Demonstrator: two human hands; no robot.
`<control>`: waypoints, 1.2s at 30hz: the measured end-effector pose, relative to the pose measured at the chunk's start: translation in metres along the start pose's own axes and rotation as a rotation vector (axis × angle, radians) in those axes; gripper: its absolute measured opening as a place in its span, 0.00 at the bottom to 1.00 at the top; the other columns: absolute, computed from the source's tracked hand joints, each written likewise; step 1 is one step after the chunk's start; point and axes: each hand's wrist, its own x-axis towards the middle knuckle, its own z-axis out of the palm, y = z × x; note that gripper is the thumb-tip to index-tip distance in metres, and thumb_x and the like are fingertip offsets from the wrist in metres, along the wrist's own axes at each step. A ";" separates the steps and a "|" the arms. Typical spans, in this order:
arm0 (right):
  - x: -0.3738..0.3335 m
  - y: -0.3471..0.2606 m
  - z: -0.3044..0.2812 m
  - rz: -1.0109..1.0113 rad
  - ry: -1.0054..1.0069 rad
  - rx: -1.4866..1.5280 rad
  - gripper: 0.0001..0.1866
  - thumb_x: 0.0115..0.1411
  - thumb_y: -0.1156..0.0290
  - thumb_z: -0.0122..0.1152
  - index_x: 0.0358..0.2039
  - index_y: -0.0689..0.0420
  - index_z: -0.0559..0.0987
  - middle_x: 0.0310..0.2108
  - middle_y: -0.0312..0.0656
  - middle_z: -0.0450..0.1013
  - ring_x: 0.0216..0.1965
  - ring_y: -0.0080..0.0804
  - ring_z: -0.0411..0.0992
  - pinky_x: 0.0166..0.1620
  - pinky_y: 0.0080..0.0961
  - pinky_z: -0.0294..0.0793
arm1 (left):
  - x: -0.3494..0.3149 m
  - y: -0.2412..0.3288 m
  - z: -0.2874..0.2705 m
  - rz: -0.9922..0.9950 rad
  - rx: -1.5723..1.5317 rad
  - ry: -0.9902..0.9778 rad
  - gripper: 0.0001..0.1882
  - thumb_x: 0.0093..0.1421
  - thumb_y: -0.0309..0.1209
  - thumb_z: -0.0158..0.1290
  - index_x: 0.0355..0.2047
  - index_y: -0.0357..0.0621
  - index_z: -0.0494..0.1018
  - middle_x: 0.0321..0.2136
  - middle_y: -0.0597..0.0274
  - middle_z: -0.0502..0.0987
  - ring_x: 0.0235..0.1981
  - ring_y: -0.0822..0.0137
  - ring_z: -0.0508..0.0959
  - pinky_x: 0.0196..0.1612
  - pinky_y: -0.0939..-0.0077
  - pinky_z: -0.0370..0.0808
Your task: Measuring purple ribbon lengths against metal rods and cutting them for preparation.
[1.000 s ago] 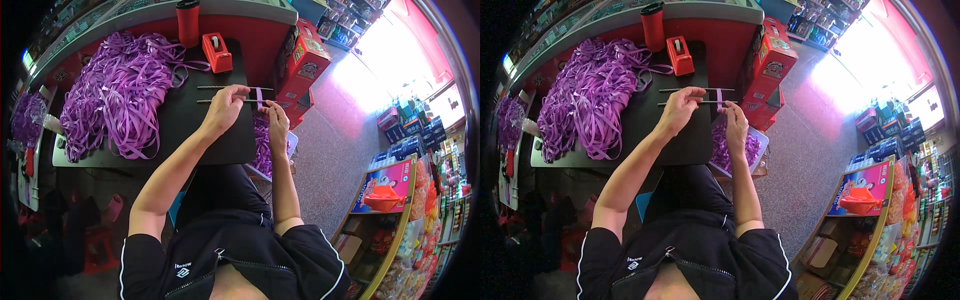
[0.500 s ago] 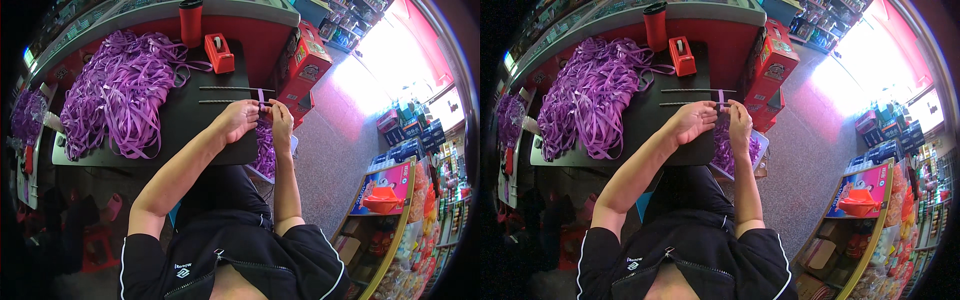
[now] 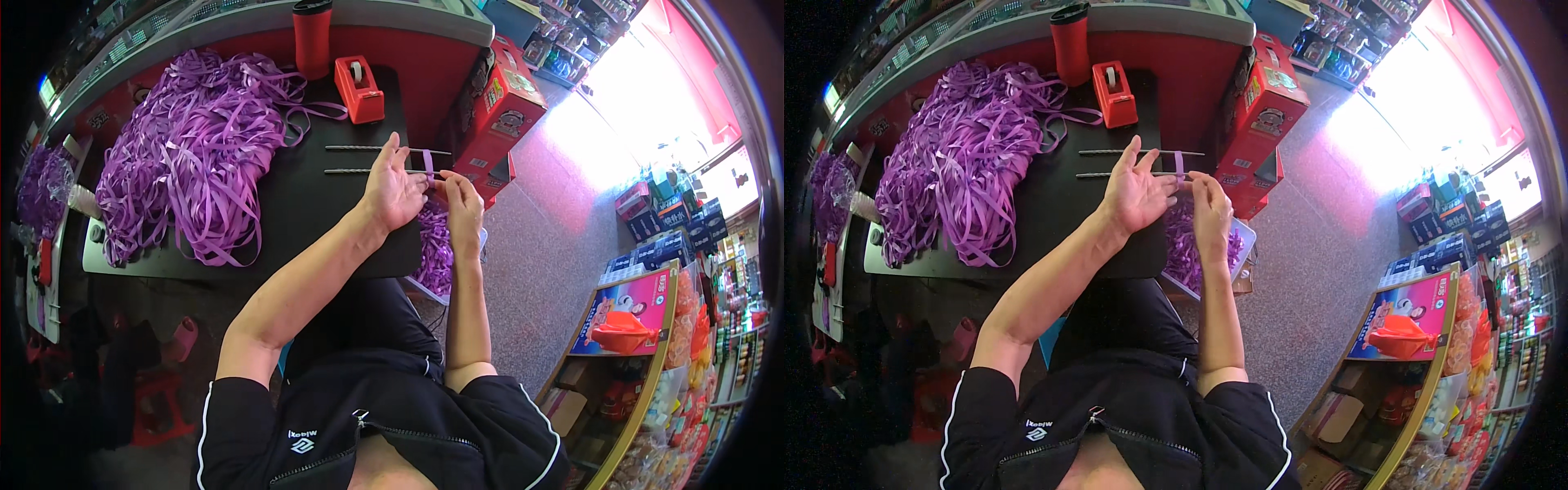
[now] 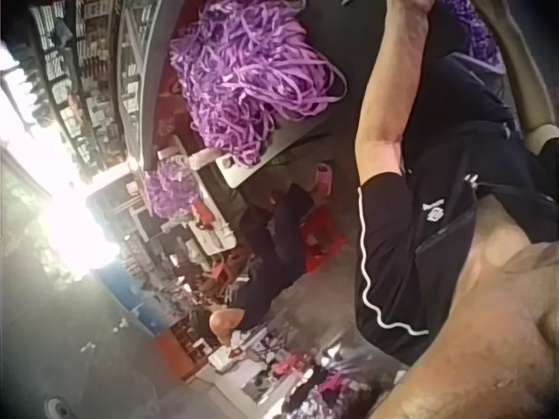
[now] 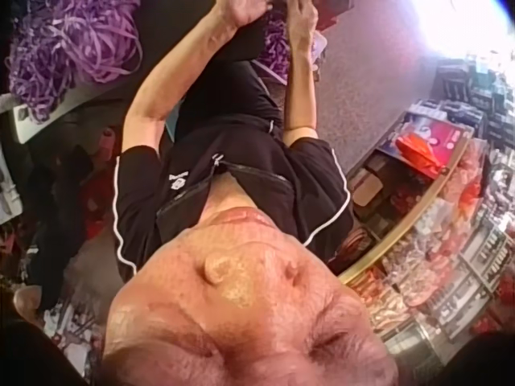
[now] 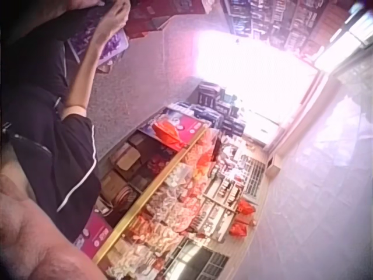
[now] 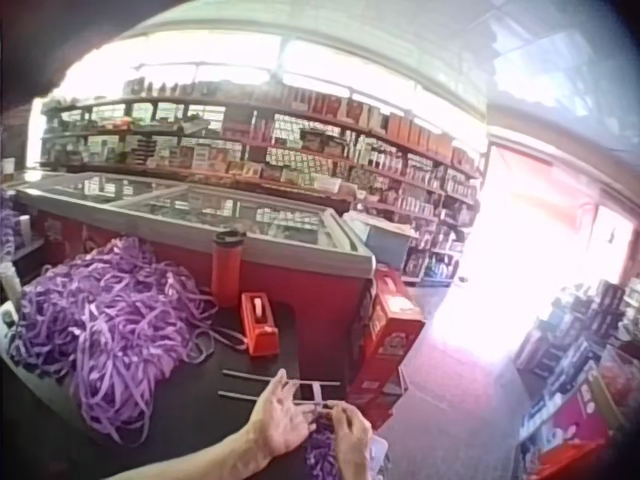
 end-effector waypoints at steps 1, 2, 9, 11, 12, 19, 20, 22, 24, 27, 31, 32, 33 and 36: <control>-0.001 -0.004 -0.001 -0.060 0.015 -0.111 0.13 0.65 0.66 0.51 0.41 0.59 0.80 0.34 0.44 0.79 0.35 0.33 0.76 0.44 0.27 0.71 | -0.004 0.001 -0.002 -0.009 -0.019 -0.007 0.51 0.59 0.65 0.42 0.69 0.58 0.27 0.66 0.27 0.32 0.68 0.43 0.44 0.66 0.49 0.25; -0.001 -0.010 -0.001 -0.057 0.005 -0.115 0.13 0.65 0.66 0.51 0.41 0.59 0.80 0.34 0.44 0.79 0.35 0.33 0.76 0.44 0.27 0.71 | -0.004 0.001 -0.007 -0.004 -0.028 -0.002 0.51 0.59 0.65 0.42 0.69 0.58 0.27 0.66 0.27 0.32 0.68 0.43 0.44 0.66 0.49 0.25; 0.058 -0.051 0.015 -0.392 0.042 -0.378 0.10 0.62 0.70 0.56 0.40 0.59 0.82 0.34 0.43 0.80 0.39 0.28 0.76 0.42 0.23 0.73 | -0.003 -0.003 -0.004 0.032 -0.052 -0.067 0.50 0.57 0.67 0.40 0.69 0.56 0.33 0.64 0.27 0.23 0.68 0.44 0.22 0.65 0.52 0.18; 0.091 -0.062 0.037 -0.358 -0.069 -0.316 0.12 0.62 0.71 0.55 0.42 0.61 0.81 0.34 0.44 0.80 0.37 0.25 0.77 0.42 0.20 0.73 | -0.003 -0.004 -0.005 0.039 -0.044 -0.076 0.50 0.57 0.67 0.40 0.69 0.56 0.33 0.64 0.27 0.22 0.68 0.45 0.22 0.65 0.52 0.18; 0.106 -0.066 0.050 -0.283 -0.124 -0.251 0.12 0.62 0.69 0.56 0.40 0.60 0.82 0.35 0.44 0.80 0.37 0.24 0.77 0.42 0.20 0.72 | -0.003 -0.004 -0.005 0.040 -0.029 -0.081 0.50 0.57 0.67 0.39 0.69 0.57 0.33 0.64 0.28 0.22 0.68 0.45 0.22 0.65 0.52 0.17; 0.208 -0.038 0.132 -0.100 -0.482 -0.289 0.13 0.56 0.63 0.61 0.30 0.61 0.84 0.26 0.43 0.79 0.30 0.29 0.76 0.35 0.26 0.72 | -0.002 -0.008 -0.001 0.024 -0.054 -0.095 0.51 0.56 0.68 0.41 0.69 0.60 0.31 0.65 0.30 0.21 0.68 0.47 0.21 0.65 0.56 0.18; 0.214 -0.038 0.136 0.012 -0.585 -0.238 0.14 0.55 0.63 0.62 0.28 0.62 0.84 0.24 0.42 0.78 0.27 0.29 0.75 0.34 0.26 0.71 | -0.003 -0.008 0.001 0.016 -0.058 -0.088 0.51 0.56 0.68 0.41 0.69 0.60 0.31 0.65 0.30 0.21 0.68 0.47 0.21 0.65 0.56 0.18; 0.217 -0.046 0.146 0.048 -0.588 -0.249 0.14 0.54 0.62 0.64 0.26 0.63 0.84 0.23 0.41 0.77 0.25 0.27 0.71 0.32 0.25 0.69 | 0.000 -0.007 -0.003 0.022 -0.068 -0.114 0.51 0.56 0.68 0.40 0.69 0.60 0.31 0.65 0.30 0.21 0.68 0.47 0.21 0.65 0.56 0.17; 0.209 -0.061 0.155 0.153 -0.620 -0.287 0.14 0.53 0.62 0.66 0.25 0.63 0.83 0.22 0.41 0.76 0.25 0.26 0.72 0.33 0.23 0.69 | -0.003 -0.004 -0.005 0.047 -0.060 -0.095 0.51 0.57 0.68 0.40 0.69 0.60 0.30 0.65 0.31 0.20 0.68 0.48 0.20 0.64 0.54 0.16; 0.208 -0.063 0.155 0.205 -0.646 -0.271 0.13 0.52 0.62 0.68 0.28 0.61 0.82 0.25 0.38 0.77 0.27 0.25 0.72 0.36 0.22 0.69 | -0.003 -0.004 -0.008 0.075 -0.057 -0.103 0.50 0.57 0.68 0.39 0.69 0.59 0.30 0.65 0.31 0.20 0.68 0.47 0.20 0.64 0.53 0.15; 0.226 -0.051 0.141 0.371 -0.676 -0.108 0.10 0.53 0.63 0.68 0.27 0.56 0.81 0.26 0.35 0.76 0.28 0.23 0.72 0.38 0.21 0.69 | 0.004 -0.010 -0.006 0.063 -0.052 -0.137 0.50 0.57 0.68 0.38 0.69 0.60 0.29 0.65 0.30 0.21 0.68 0.46 0.20 0.64 0.53 0.16; 0.225 -0.050 0.140 0.372 -0.678 -0.106 0.10 0.53 0.63 0.68 0.27 0.56 0.81 0.26 0.35 0.76 0.28 0.23 0.72 0.38 0.21 0.69 | 0.003 -0.009 -0.006 0.063 -0.052 -0.134 0.50 0.57 0.68 0.38 0.69 0.60 0.29 0.65 0.30 0.21 0.68 0.46 0.20 0.64 0.53 0.16; 0.223 -0.048 0.137 0.388 -0.642 -0.034 0.09 0.53 0.63 0.67 0.25 0.54 0.80 0.23 0.34 0.75 0.24 0.21 0.69 0.33 0.20 0.66 | 0.003 -0.009 -0.006 0.050 -0.057 -0.123 0.50 0.57 0.68 0.38 0.69 0.60 0.29 0.65 0.30 0.22 0.68 0.46 0.21 0.64 0.54 0.16; 0.207 -0.054 0.130 0.393 -0.617 0.028 0.09 0.53 0.62 0.66 0.21 0.51 0.79 0.20 0.30 0.73 0.19 0.18 0.66 0.26 0.19 0.62 | -0.001 -0.004 -0.007 0.050 -0.059 -0.105 0.50 0.57 0.68 0.38 0.69 0.60 0.29 0.65 0.30 0.22 0.68 0.46 0.21 0.64 0.54 0.16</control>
